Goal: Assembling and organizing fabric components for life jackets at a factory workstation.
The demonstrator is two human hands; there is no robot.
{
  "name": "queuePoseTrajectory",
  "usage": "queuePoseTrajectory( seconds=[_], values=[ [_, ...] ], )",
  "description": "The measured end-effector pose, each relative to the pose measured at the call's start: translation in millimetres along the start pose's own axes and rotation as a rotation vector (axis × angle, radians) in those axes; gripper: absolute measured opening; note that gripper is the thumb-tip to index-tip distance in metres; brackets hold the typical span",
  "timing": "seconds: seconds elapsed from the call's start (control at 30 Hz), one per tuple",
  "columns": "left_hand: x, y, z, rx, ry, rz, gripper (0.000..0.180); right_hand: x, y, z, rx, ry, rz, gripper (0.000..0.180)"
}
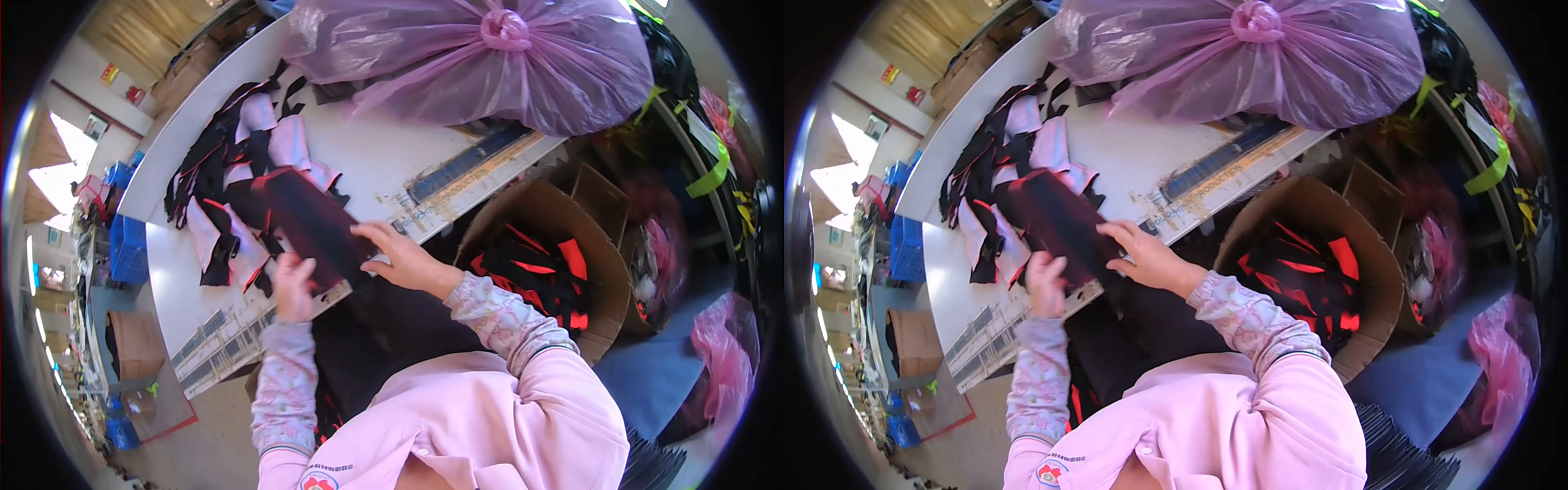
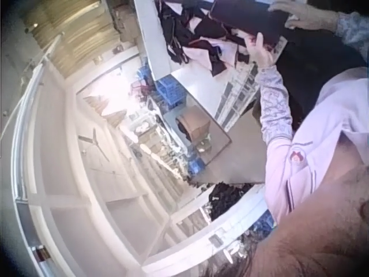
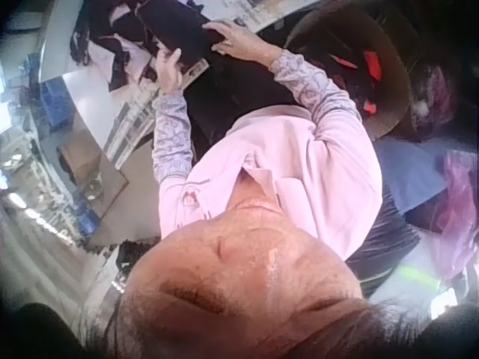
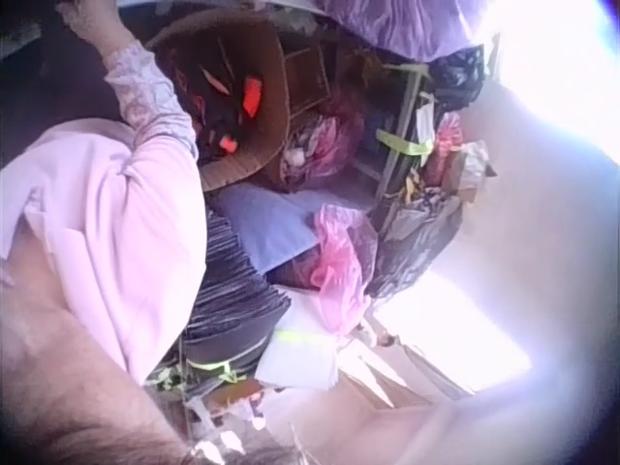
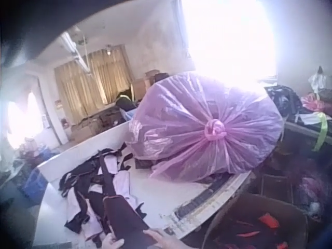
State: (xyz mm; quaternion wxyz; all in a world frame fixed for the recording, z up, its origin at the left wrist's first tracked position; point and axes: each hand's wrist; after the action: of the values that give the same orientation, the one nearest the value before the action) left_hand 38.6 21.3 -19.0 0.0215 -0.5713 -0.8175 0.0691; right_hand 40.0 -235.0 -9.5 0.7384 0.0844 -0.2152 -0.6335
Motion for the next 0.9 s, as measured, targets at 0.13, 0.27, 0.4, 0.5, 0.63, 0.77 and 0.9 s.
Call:
queuePoseTrajectory(
  seconds=[0.13,0.27,0.4,0.5,0.63,0.77,0.9],
  values=[
    [-33,-30,49,-0.689,0.675,-0.209,0.053,-33,-41,-55,-0.021,-0.166,-0.009,0.048],
    [-37,-52,38,-0.710,0.953,0.082,0.070,-30,-54,-38,-0.102,-0.198,-0.029,0.046],
    [-35,-62,31,-0.669,1.016,0.161,0.072,-36,-52,-42,-0.107,-0.259,-0.119,0.037],
    [-34,-63,42,-0.656,1.052,0.101,0.069,-38,-44,-44,-0.104,-0.233,-0.174,0.024],
    [-36,-60,48,-0.673,0.944,0.055,0.045,-36,-34,-50,0.011,-0.084,-0.168,0.015],
    [-38,-56,49,-0.798,0.934,0.009,0.018,-33,-37,-33,0.025,-0.156,-0.135,0.018],
    [-48,-58,52,-0.821,0.903,-0.067,0.012,-34,-40,-15,0.071,-0.633,-0.195,0.038]
  ],
)
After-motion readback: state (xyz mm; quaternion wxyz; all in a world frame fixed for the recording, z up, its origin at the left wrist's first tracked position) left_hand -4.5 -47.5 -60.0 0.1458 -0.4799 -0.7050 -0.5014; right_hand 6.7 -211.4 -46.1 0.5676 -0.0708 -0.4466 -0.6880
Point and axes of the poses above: each hand's wrist, its own y-axis towards the middle knuckle, its own x-axis out of the back of the hand, z = x × y, and after that the axes turned 13 degrees about -z, right-handed
